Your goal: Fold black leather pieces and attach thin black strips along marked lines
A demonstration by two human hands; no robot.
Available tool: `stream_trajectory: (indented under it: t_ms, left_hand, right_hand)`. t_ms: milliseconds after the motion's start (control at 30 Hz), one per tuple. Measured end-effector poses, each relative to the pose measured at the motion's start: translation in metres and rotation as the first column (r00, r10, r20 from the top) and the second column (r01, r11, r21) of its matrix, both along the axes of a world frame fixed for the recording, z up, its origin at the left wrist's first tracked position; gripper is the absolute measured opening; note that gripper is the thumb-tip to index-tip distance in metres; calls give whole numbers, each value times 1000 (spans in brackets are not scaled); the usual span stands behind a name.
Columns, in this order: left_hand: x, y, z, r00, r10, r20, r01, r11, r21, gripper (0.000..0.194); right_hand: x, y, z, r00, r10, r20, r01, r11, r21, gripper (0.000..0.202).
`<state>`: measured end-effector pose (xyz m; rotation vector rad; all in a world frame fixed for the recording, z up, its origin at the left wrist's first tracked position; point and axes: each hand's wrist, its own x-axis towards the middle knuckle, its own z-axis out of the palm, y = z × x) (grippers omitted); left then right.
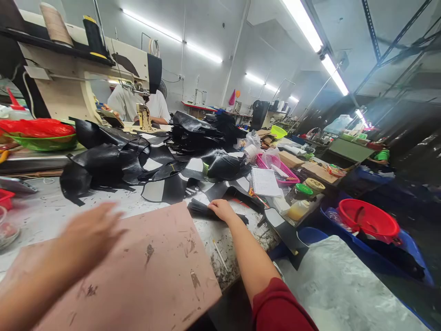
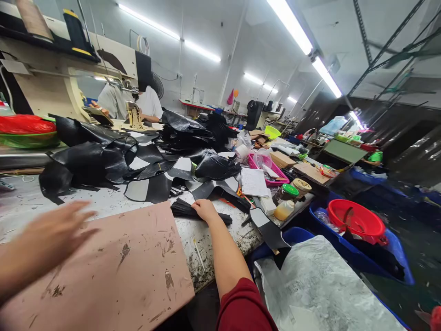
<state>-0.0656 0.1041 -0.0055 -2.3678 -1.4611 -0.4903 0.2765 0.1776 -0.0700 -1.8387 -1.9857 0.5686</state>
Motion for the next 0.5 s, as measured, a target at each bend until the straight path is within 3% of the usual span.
stream_trajectory:
  t_ms: [133,233,333,500]
  left_hand:
    - [111,27,-42,959,-265,-102,228,933,-279,35]
    - [164,39,-66,957,-282,-74,251,925,-285,45]
    - [177,45,-82,966,-256,-38,238,937,-257,47]
    - [168,44,-93,969,-248,9,244,946,-211,45]
  right_hand:
    - [-5,-2,-1,1000,-4,6,4,1000,23,11]
    - [-9,-5,-3,1000,-11,21,9,998,68,9]
    - [-12,-9,-4,999,-21,25,18,993,113,9]
    - [-18,-8,-3,1000,-22,-9,22,996,91,29]
